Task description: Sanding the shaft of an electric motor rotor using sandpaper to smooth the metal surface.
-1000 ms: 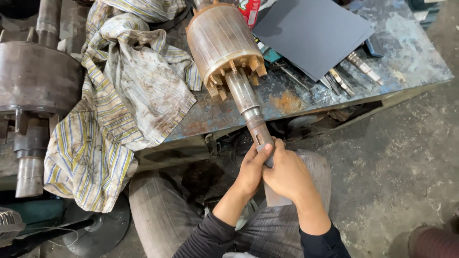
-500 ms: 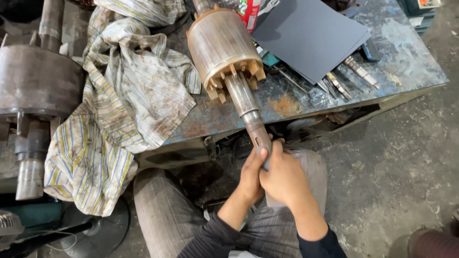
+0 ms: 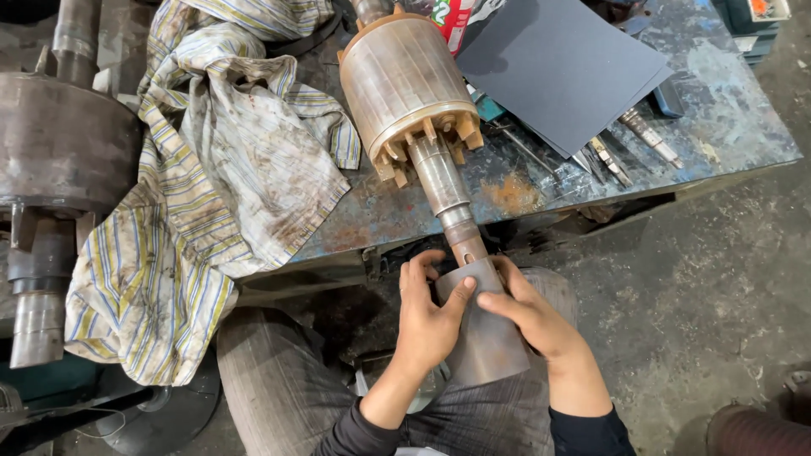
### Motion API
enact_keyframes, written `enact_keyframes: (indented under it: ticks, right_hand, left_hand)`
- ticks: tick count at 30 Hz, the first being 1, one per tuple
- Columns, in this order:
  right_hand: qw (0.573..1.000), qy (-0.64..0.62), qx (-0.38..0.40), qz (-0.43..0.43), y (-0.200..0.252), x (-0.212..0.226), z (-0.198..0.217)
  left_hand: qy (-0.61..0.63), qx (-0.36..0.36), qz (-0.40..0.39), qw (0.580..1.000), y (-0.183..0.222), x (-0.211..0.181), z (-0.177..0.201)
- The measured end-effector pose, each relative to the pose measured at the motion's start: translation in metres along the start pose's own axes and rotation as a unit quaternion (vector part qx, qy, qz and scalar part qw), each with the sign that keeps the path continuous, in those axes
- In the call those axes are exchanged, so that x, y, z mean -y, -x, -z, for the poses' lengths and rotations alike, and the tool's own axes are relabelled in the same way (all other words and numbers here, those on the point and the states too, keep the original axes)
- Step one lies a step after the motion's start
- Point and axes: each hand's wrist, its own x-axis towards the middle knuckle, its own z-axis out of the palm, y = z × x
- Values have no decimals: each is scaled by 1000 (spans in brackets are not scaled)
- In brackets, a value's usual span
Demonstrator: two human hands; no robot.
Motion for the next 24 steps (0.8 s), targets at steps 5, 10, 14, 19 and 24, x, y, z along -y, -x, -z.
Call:
enact_keyframes:
  ticks: [5,10,14,19,24]
  right_hand:
    - [998,-50,5,-28,0,-2,-2]
    - [999,-33,-6,-22,1,13,2]
    - [978,-161,-67,-116,4,31,-20]
    - [943,-288,-58,-156,-16,13,-15]
    - [937,-297,-36,-181,-32,-6,-9]
  left_hand:
    - [-72,11,-16,997,0,5,8]
    - [-56,45,-16,997,-1,-5,20]
    - [-50,56,-60,995,1,-17,29]
    - [-66,57,-51,995,1,-19,33]
    - [-22,41,-32,998,-5,6,30]
